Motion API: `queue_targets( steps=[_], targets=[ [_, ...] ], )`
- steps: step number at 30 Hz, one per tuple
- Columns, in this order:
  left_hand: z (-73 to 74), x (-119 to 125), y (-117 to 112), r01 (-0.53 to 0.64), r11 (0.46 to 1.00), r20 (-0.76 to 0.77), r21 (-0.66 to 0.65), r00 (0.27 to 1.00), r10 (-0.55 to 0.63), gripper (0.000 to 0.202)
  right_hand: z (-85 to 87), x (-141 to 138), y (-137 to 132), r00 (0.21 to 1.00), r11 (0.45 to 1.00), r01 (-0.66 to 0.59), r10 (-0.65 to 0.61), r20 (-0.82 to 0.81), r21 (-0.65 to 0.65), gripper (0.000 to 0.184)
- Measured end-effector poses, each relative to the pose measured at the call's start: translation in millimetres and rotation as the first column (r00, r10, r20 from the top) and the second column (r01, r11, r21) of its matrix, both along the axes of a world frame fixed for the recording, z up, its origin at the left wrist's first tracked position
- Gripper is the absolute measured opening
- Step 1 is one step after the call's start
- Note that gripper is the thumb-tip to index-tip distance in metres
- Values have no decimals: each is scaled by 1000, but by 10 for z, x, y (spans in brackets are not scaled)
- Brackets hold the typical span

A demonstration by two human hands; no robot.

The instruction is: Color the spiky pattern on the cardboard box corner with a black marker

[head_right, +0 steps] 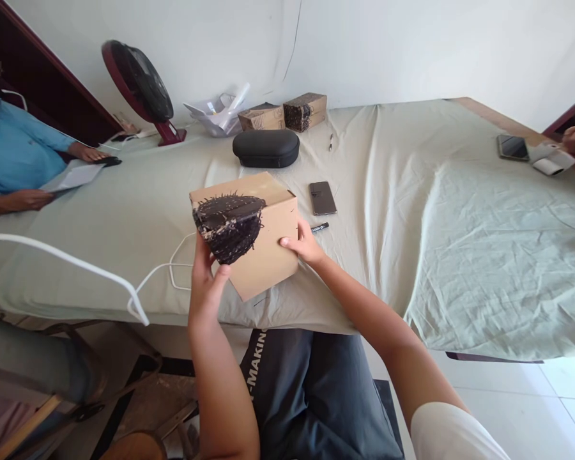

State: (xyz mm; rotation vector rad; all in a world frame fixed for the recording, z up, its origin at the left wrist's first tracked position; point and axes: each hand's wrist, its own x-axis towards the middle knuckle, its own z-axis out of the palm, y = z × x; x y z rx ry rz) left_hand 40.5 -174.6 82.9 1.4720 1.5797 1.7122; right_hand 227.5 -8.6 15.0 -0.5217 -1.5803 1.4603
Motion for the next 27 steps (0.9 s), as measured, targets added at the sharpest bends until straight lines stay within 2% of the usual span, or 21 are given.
queue_targets(
  steps=[3, 5, 7, 9, 10, 12, 13, 14, 15, 16, 19, 21, 23, 27],
  targets=[
    [-71, 14, 16, 20, 999, -32, -34, 999, -22, 110, -59, -52, 3, 996, 995, -54, 49, -70, -80, 98],
    [-102, 31, 29, -48, 999, -70, -8, 996, 47, 109, -9, -35, 59, 997, 996, -65, 62, -53, -53, 93],
    [-122, 41, 40, -117, 993, -119, 28, 986, 119, 108, 88, 49, 163, 998, 999, -29, 27, 53, 33, 83],
    [-136, 41, 46, -161, 985, -155, 54, 974, 168, 109, 182, 186, 290, 951, 981, 6, -67, 303, 196, 67],
    [-142, 38, 48, -170, 984, -164, 59, 970, 178, 109, 210, 259, 349, 873, 956, -15, -131, 470, 294, 57],
    [-155, 32, 49, -167, 984, -170, 64, 970, 175, 109, 215, 375, 439, 620, 893, -142, -256, 742, 427, 43],
    [-163, 29, 49, -161, 985, -172, 67, 970, 170, 109, 194, 406, 468, 504, 867, -209, -300, 810, 452, 38],
    [-171, 27, 49, -155, 985, -173, 71, 971, 165, 109, 162, 417, 485, 432, 848, -262, -324, 842, 460, 33],
    [-181, 23, 50, -150, 986, -175, 75, 971, 161, 109, 124, 410, 494, 410, 837, -289, -330, 850, 465, 29],
    [-191, 20, 50, -145, 986, -176, 79, 972, 157, 109, 85, 389, 496, 430, 832, -291, -328, 841, 473, 30],
    [-225, -1, 54, -129, 988, -170, 83, 975, 142, 108, 4, 296, 484, 570, 845, -196, -315, 759, 498, 39],
    [-254, -26, 58, -115, 989, -166, 91, 978, 129, 108, -10, 248, 469, 600, 854, -130, -336, 726, 503, 42],
    [-287, -56, 62, -98, 990, -170, 103, 979, 115, 108, 4, 222, 446, 544, 856, -115, -370, 753, 504, 41],
    [-351, -107, 67, -81, 989, -200, 120, 974, 104, 108, 87, 246, 384, 342, 869, -160, -396, 852, 468, 40]
  ],
)
